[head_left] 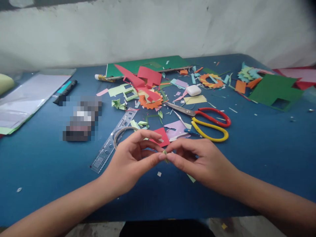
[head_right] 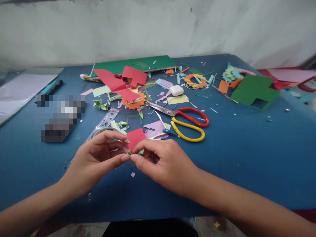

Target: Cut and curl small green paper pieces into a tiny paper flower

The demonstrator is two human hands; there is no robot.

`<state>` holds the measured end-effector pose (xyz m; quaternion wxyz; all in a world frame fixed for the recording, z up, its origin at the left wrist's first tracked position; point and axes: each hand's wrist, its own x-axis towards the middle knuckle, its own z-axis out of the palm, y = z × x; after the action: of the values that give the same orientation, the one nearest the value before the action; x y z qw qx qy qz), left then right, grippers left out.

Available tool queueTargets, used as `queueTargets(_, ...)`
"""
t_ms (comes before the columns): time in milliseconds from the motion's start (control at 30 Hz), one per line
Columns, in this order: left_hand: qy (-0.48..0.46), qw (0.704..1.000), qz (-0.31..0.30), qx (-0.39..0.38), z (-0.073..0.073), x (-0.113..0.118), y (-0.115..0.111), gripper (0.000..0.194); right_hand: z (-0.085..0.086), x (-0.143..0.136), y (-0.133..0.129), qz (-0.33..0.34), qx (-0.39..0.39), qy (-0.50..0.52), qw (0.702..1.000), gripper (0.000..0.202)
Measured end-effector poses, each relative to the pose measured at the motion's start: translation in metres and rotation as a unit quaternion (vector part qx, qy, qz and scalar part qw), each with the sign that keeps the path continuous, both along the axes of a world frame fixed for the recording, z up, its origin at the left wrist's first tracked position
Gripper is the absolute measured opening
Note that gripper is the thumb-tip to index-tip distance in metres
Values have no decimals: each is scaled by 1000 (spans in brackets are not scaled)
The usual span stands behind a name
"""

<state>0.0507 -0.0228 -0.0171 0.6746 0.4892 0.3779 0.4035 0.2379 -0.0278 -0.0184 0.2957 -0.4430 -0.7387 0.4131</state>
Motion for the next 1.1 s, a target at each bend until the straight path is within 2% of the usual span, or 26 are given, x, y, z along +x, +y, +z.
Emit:
queueTargets(267, 33, 999, 1, 34, -3, 1, -2, 25, 1, -1, -1, -2, 60, -18, 998, 13)
queueTargets(467, 75, 991, 5, 112, -5, 1, -5, 26, -3, -1, -2, -2, 165, -68, 984, 14)
queueTargets(567, 91, 985, -1, 144, -5, 1, -7, 28, -5, -1, -2, 13, 188, -90, 978, 18)
queueTargets(700, 92, 985, -9, 148, -6, 1, -8, 28, -8, -2, -2, 10, 209, -104, 972, 18)
queueTargets(933, 80, 989, -8, 127, -7, 1, -7, 30, -5, -3, -5, -15, 185, -79, 979, 10)
queueTargets(1100, 29, 998, -7, 49, -1, 0, -4, 30, 3, 1, -2, -9, 88, -19, 996, 11)
